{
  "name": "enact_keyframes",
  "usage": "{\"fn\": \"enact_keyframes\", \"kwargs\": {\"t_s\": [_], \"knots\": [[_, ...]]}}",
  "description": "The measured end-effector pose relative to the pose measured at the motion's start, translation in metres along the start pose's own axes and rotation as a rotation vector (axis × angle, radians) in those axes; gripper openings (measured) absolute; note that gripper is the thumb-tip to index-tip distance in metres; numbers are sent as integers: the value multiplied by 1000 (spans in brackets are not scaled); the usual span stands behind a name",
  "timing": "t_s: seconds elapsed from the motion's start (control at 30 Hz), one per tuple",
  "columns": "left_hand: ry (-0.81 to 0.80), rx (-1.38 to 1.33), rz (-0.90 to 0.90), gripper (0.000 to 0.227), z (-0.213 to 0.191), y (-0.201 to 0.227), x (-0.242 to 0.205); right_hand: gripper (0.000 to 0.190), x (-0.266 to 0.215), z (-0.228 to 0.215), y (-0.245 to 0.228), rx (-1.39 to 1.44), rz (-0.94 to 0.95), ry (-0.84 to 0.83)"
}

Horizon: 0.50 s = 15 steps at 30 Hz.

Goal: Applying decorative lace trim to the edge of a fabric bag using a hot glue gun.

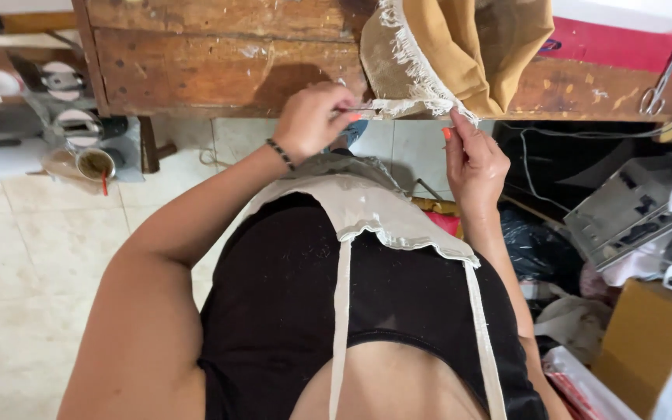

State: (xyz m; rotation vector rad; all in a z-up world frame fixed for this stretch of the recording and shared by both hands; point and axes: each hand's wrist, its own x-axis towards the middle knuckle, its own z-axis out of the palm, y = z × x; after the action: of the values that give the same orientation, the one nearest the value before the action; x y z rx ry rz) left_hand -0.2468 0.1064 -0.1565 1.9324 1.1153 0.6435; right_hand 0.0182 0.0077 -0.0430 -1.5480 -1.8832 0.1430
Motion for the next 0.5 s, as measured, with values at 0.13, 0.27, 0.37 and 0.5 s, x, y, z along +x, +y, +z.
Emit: {"fn": "enact_keyframes", "kwargs": {"t_s": [0.13,0.27,0.37,0.5], "knots": [[146,-78,163,32,20,43,20,27,4,-2,-5,-22,-18,-2],[133,-87,194,23,21,63,29,26,5,-2,-8,8,-34,-20],[38,-113,266,12,29,59,24,25,7,0,-9,29,-19,-15],[49,93,270,17,36,40,9,28,4,1,-6,31,-12,-14]]}}
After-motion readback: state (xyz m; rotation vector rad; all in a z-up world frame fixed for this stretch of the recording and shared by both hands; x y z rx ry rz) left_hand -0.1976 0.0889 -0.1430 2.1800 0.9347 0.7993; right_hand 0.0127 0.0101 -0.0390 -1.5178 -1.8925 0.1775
